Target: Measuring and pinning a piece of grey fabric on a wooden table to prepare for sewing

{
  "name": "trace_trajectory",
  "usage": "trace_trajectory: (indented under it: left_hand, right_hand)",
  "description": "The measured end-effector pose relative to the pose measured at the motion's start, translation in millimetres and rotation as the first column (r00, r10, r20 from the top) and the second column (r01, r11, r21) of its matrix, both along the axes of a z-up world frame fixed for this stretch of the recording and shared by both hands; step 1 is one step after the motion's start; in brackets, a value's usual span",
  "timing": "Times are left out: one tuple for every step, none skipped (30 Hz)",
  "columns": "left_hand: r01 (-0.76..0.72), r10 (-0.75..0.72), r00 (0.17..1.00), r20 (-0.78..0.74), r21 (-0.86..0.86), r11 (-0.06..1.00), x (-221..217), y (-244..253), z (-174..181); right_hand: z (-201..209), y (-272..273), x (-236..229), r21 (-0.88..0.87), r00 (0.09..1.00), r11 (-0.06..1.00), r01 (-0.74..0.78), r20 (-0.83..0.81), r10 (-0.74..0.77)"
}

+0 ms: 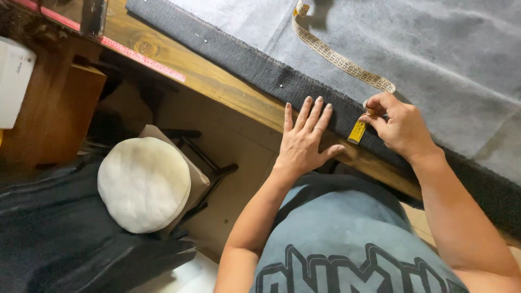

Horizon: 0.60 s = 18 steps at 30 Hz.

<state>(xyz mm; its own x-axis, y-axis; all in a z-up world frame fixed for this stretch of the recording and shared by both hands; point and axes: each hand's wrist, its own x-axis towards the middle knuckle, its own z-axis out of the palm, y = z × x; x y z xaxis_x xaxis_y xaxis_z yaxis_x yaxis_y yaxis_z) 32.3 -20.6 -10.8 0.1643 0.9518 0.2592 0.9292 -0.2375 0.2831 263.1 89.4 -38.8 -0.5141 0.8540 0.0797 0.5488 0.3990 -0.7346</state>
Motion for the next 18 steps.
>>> trace_trajectory:
  left_hand:
    - [-0.029, 0.023, 0.988, -0.150, -0.042, 0.999, -1, 2, 1]
    - [-0.030, 0.023, 0.988, -0.150, -0.043, 0.999, -2, 1, -1]
    - [0.044, -0.049, 0.988, -0.148, -0.034, 0.998, -3, 1, -2]
    - [0.118, -0.121, 0.982, -0.148, -0.025, 0.993, -4, 1, -3]
    - [0.116, -0.118, 0.982, -0.150, -0.023, 0.993, -1, 0, -7]
    - [0.188, -0.188, 0.982, -0.010, 0.096, 0.977, 2, 0, -11]
    - [0.243, -0.274, 0.954, 0.121, 0.221, 0.945, 5, -1, -15]
    - [0.244, -0.275, 0.954, 0.120, 0.220, 0.944, 9, -2, -19]
    - [0.239, -0.289, 0.942, 0.171, 0.264, 0.934, 14, -3, -23]
    - [0.231, -0.305, 0.926, 0.222, 0.307, 0.923, 18, -5, -27]
    - [0.234, -0.308, 0.925, 0.222, 0.306, 0.923, 19, -4, -30]
    - [0.241, -0.322, 0.918, 0.233, 0.319, 0.917, 18, -4, -34]
    - [0.247, -0.336, 0.910, 0.243, 0.332, 0.910, 18, -4, -37]
    - [0.249, -0.338, 0.909, 0.243, 0.331, 0.910, 19, -4, -35]
    - [0.240, -0.323, 0.922, 0.212, 0.343, 0.908, 20, -3, -33]
    - [0.230, -0.308, 0.934, 0.181, 0.354, 0.906, 21, -2, -32]
    - [0.231, -0.309, 0.934, 0.182, 0.354, 0.906, 22, -3, -29]
    - [0.235, -0.302, 0.942, 0.146, 0.355, 0.905, 22, -3, -26]
  right_hand:
    - [2, -1, 0, -0.011, 1.000, 1.000, 0.012, 0.011, -0.012]
    - [2, -2, -1, -0.012, 1.000, 1.000, 0.011, 0.011, -0.011]
    - [2, -2, -1, -0.008, 1.000, 1.000, 0.012, -0.007, -0.012]
    - [2, -2, -2, -0.004, 1.000, 1.000, 0.013, -0.024, -0.013]
    - [2, -2, -2, -0.002, 1.000, 1.000, 0.011, -0.026, -0.011]
    - [3, -2, -2, 0.011, 1.000, 1.000, 0.013, -0.020, -0.013]
    - [3, -4, -1, 0.021, 1.000, 1.000, 0.018, -0.013, -0.018]
    - [1, -4, -1, 0.021, 1.000, 1.000, 0.019, -0.014, -0.019]
    - [-1, -5, -1, 0.011, 0.999, 0.999, 0.033, -0.023, -0.033]
    - [-3, -6, 0, 0.001, 0.998, 0.999, 0.047, -0.031, -0.047]
    - [-3, -5, 0, 0.000, 0.998, 0.999, 0.050, -0.031, -0.050]
    - [-2, -4, 0, -0.005, 0.998, 0.999, 0.044, -0.035, -0.045]
    - [-1, -4, -1, -0.010, 0.998, 0.999, 0.038, -0.040, -0.038]
    - [-4, -4, 0, -0.011, 0.998, 0.999, 0.040, -0.040, -0.040]
    - [-6, -3, 0, -0.015, 0.998, 0.999, 0.048, -0.040, -0.048]
    - [-8, -3, 0, -0.018, 0.998, 0.998, 0.056, -0.041, -0.057]
    - [-4, -3, -2, -0.018, 0.998, 0.998, 0.057, -0.040, -0.057]
    - [0, -4, -4, -0.057, 0.993, 0.993, 0.104, -0.041, -0.107]
